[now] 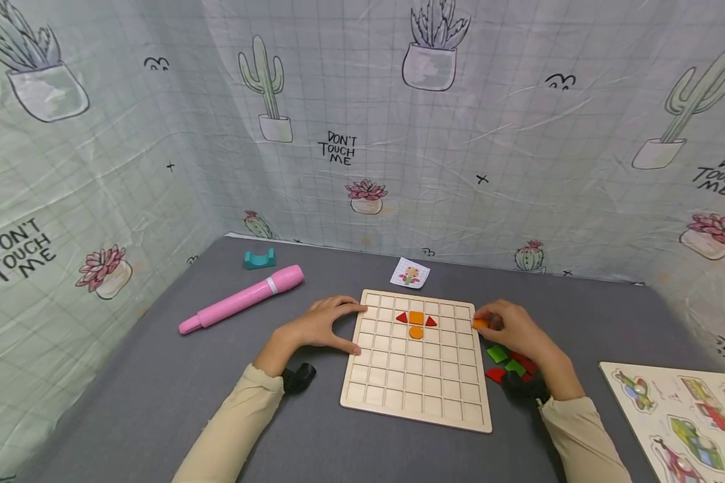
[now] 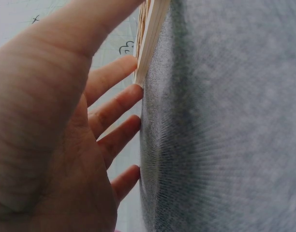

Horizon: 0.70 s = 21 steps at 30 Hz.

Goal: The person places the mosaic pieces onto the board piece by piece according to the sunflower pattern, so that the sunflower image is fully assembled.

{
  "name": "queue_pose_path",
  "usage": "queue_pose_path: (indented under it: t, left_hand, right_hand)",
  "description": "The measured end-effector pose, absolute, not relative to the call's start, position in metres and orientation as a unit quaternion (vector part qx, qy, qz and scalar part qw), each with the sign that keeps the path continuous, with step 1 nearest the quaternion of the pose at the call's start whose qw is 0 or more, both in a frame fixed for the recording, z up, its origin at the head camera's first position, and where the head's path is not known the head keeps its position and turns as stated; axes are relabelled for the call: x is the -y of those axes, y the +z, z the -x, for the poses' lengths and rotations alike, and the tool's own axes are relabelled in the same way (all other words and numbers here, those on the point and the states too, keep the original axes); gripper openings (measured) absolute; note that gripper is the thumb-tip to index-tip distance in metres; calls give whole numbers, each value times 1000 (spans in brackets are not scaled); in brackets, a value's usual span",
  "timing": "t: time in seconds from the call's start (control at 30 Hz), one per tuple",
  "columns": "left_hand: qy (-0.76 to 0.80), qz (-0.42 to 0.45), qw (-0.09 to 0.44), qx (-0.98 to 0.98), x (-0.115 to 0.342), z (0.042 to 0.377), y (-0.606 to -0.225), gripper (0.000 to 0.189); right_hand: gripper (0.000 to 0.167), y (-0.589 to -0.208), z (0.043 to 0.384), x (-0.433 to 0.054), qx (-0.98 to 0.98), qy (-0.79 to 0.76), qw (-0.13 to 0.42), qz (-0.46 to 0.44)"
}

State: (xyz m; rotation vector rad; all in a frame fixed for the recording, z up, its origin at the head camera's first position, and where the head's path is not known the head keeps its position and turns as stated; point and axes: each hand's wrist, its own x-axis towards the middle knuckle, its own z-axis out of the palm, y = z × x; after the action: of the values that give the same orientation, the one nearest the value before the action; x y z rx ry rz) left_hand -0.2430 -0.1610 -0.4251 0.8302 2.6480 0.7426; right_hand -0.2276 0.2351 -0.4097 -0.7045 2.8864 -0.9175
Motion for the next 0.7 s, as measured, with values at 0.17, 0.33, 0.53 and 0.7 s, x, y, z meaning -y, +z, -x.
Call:
queue_pose_path:
  t: [0.17, 0.33, 0.53, 0.7]
  left_hand:
    - [259, -285, 136, -913, 161, 243, -425, 80]
    - [261, -285, 136, -912, 161, 242, -424, 80]
    - [265, -288, 133, -911, 161, 241, -423, 81]
    - [264, -286, 134, -911, 161, 240, -422, 81]
  right_hand:
    - [21, -410, 228, -229, -920, -304, 19, 245]
    - [22, -408, 226, -220, -916, -305, 31, 260]
    - [23, -405, 224, -209, -911, -301, 43, 277]
    - [22, -405, 223, -203, -903, -307, 50, 297]
